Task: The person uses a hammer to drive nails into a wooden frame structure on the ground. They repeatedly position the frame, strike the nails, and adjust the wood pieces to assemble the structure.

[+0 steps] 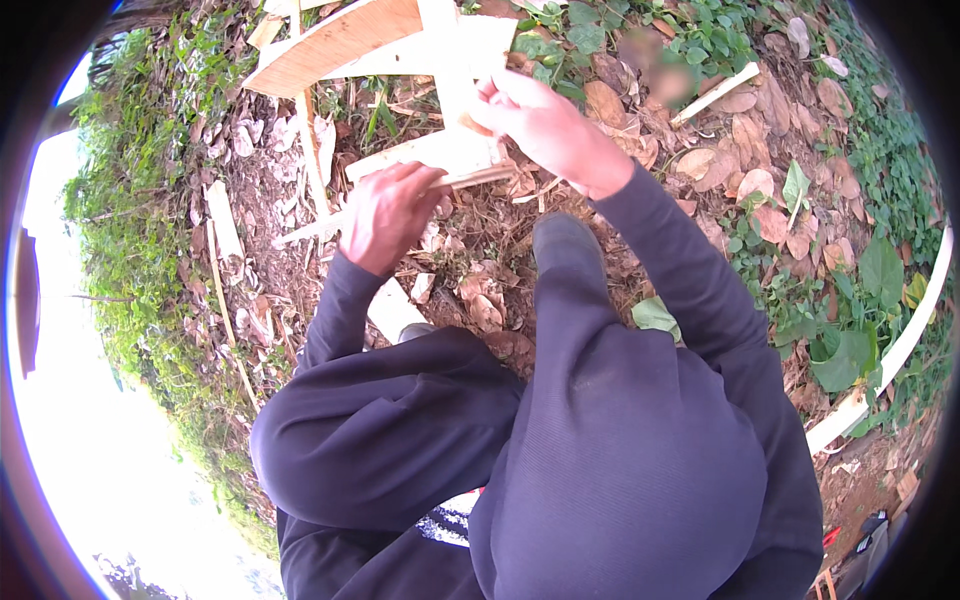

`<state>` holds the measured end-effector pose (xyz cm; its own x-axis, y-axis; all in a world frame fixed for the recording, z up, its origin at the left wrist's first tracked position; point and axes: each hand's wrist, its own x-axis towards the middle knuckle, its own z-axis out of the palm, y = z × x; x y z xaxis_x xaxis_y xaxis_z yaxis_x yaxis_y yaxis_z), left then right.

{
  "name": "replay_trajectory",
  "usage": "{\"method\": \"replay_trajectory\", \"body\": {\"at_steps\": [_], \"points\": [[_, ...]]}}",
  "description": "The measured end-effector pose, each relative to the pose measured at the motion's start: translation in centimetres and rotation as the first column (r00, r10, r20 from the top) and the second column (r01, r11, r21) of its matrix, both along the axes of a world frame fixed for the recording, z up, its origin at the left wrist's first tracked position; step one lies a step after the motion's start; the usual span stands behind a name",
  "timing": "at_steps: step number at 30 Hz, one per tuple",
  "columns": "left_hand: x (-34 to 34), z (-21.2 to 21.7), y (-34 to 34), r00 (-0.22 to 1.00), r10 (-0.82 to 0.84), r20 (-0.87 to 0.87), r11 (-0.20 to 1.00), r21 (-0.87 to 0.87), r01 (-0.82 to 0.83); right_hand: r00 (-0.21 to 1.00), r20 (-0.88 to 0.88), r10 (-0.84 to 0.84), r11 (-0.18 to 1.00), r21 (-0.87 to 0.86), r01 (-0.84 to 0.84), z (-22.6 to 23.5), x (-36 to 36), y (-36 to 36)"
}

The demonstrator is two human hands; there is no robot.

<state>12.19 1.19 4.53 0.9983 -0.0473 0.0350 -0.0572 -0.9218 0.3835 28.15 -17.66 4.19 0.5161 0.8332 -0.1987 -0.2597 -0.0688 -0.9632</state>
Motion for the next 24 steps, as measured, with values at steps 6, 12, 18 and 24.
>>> {"method": "replay_trajectory", "body": {"at_steps": [6, 12, 18, 24], "points": [[0.6, 2.2, 0.2, 0.999, -0.033, 0.032, 0.998, -0.053, 0.035, 0.995, 0.087, -0.043, 0.999, 0.012, 0.042, 1.5, -0.1, -0.1], [0.6, 3.4, 0.5, 1.0, -0.005, 0.007, 0.997, -0.08, 0.005, 0.999, -0.02, -0.043, 0.997, 0.066, 0.044, 1.5, -0.3, 0.1], [1.5, 4.8, -0.4, 0.997, 0.013, 0.082, 0.996, -0.087, -0.006, 0.972, 0.082, -0.221, 0.971, 0.112, 0.211, 3.7, -0.9, -0.3], [2.8, 4.7, 0.4, 0.997, 0.068, 0.039, 0.997, 0.017, -0.069, 0.992, 0.014, -0.122, 0.985, 0.124, 0.119, 5.2, -0.5, 0.4]]}}
